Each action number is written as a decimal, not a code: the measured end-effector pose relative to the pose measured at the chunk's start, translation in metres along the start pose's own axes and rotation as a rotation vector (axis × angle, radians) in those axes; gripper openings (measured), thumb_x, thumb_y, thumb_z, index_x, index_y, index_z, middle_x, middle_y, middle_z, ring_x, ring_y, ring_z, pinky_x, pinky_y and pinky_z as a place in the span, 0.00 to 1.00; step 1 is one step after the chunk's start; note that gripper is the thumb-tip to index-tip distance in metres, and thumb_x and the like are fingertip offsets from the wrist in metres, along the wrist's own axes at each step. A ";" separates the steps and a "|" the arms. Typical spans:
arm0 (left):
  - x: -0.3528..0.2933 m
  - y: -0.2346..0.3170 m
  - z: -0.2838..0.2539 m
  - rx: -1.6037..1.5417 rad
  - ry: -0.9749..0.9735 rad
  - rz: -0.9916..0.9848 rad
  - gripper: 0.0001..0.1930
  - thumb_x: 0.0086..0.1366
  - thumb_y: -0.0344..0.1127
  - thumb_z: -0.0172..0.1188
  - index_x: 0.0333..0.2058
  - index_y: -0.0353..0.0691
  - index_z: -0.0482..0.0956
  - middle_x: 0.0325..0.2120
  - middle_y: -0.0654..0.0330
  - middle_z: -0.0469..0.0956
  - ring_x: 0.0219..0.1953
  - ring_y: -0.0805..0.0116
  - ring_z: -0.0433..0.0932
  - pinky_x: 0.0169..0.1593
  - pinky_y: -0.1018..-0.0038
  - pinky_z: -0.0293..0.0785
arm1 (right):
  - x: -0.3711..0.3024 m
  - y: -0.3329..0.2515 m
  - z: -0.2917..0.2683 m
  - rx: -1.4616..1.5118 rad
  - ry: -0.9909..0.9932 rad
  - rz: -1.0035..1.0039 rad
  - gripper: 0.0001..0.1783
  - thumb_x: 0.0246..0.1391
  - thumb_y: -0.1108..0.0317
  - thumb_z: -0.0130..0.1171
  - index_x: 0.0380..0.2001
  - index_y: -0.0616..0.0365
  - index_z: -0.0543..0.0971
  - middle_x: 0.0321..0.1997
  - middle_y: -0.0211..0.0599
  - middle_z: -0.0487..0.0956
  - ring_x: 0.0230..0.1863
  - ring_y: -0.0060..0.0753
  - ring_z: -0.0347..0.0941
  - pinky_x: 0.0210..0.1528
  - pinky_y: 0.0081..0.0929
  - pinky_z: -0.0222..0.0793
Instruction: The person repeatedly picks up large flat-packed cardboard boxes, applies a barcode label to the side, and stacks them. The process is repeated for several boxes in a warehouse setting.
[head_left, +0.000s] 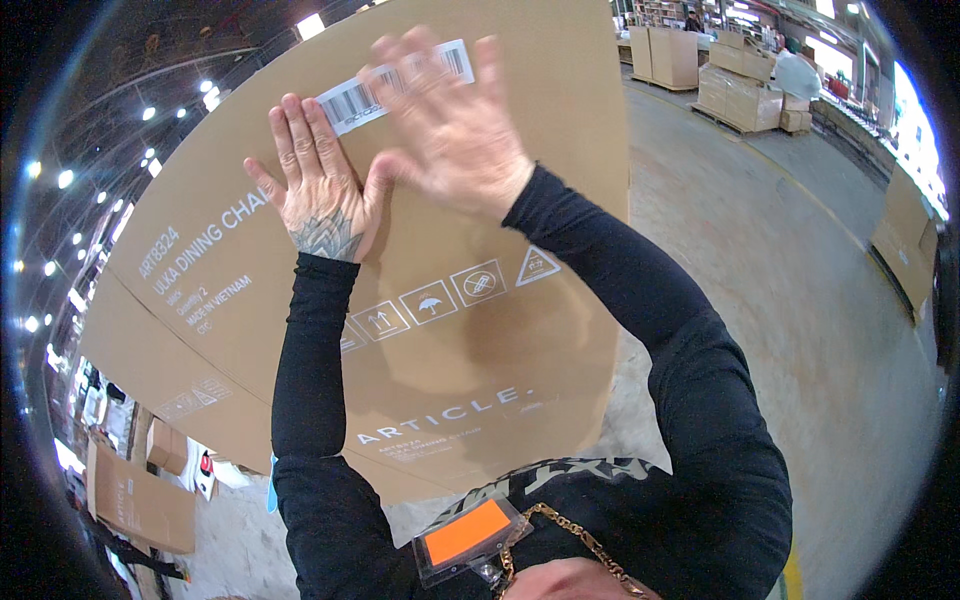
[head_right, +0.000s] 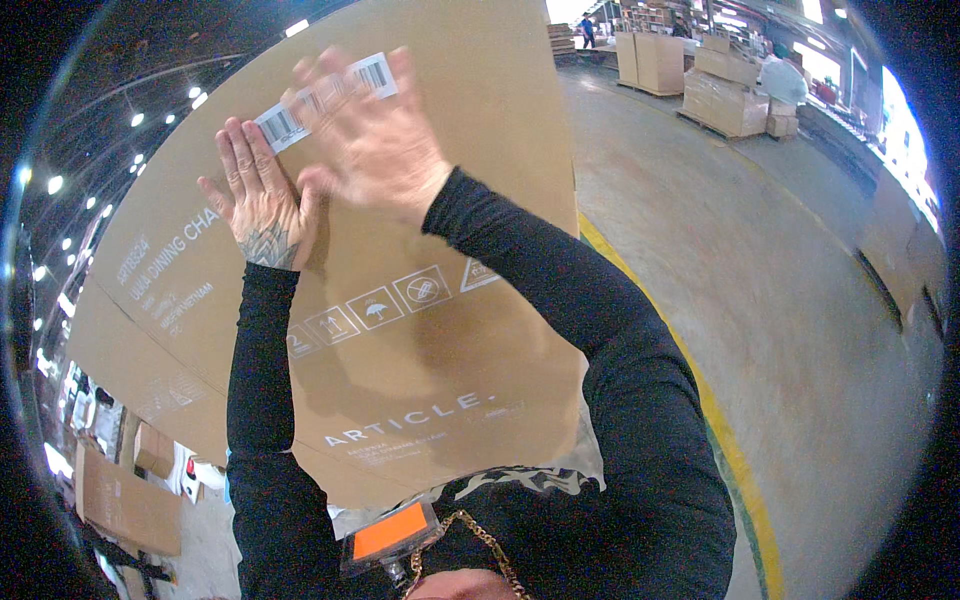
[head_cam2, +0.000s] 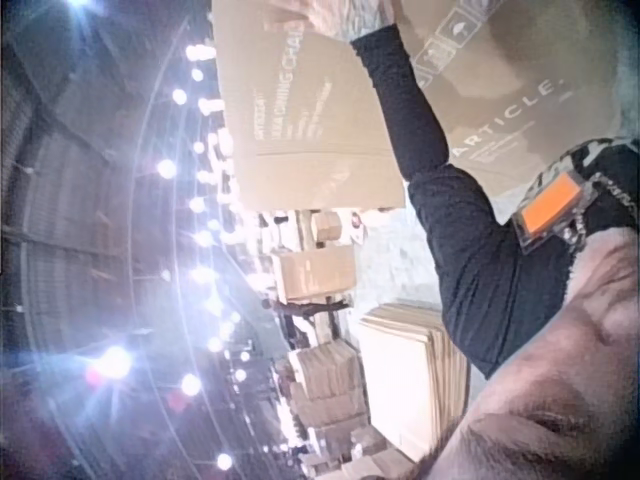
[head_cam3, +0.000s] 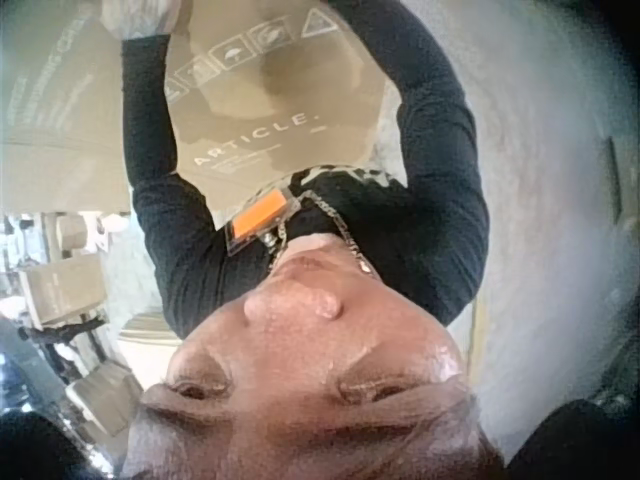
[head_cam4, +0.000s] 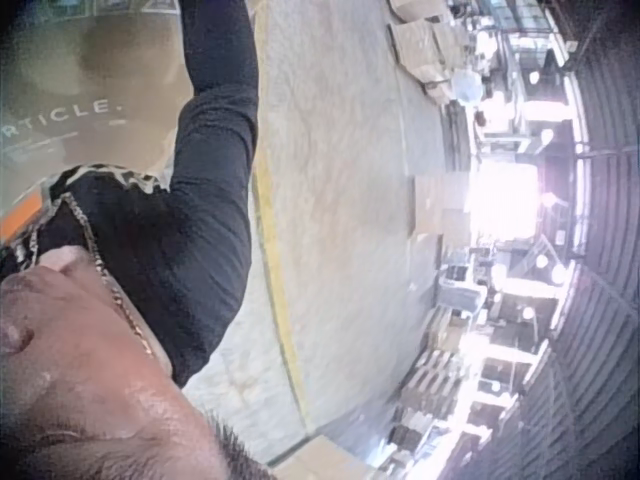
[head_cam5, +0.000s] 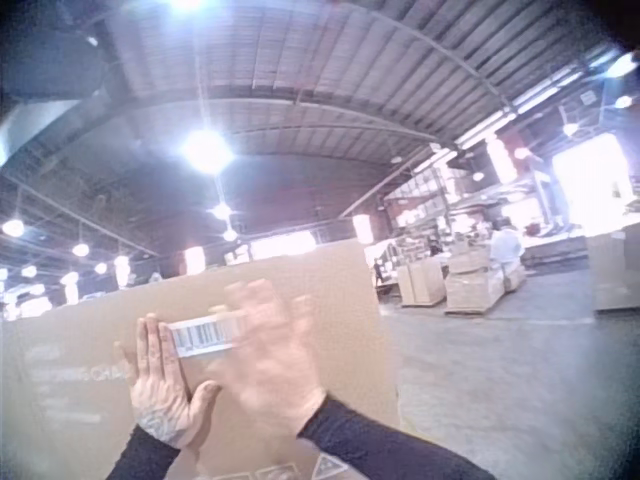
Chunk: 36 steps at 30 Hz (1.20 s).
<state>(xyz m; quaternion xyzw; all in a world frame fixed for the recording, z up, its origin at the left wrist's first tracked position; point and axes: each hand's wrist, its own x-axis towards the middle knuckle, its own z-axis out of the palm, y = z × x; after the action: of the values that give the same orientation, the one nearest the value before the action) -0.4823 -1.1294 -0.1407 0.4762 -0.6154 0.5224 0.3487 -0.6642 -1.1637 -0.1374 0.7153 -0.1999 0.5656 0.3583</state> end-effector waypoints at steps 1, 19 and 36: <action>0.001 0.002 0.000 0.012 0.007 0.003 0.48 0.61 0.71 0.35 0.67 0.39 0.38 0.69 0.58 0.35 0.71 0.65 0.31 0.65 0.46 0.16 | -0.002 -0.001 0.003 0.003 -0.077 -0.010 0.43 0.51 0.36 0.49 0.64 0.48 0.58 0.71 0.34 0.51 0.73 0.38 0.37 0.67 0.63 0.20; -0.049 0.000 0.000 0.024 -0.042 -0.068 0.45 0.63 0.64 0.42 0.67 0.37 0.41 0.69 0.55 0.37 0.71 0.60 0.32 0.66 0.50 0.19 | -0.213 0.171 -0.065 -0.257 0.348 0.851 0.30 0.63 0.58 0.44 0.62 0.68 0.59 0.67 0.52 0.59 0.68 0.48 0.53 0.67 0.43 0.48; -0.563 0.047 -0.243 -0.346 -2.082 -0.496 0.19 0.52 0.43 0.60 0.41 0.39 0.77 0.38 0.46 0.78 0.40 0.46 0.77 0.43 0.57 0.74 | -0.654 -0.305 -0.232 0.899 -2.253 0.674 0.15 0.42 0.53 0.58 0.27 0.52 0.81 0.32 0.45 0.81 0.35 0.48 0.77 0.37 0.43 0.71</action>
<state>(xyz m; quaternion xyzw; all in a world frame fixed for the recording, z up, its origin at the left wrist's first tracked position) -0.3726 -0.7680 -0.6253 0.7413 -0.5613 -0.3173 -0.1864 -0.7914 -0.8676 -0.8237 0.7722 -0.3568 -0.2762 -0.4474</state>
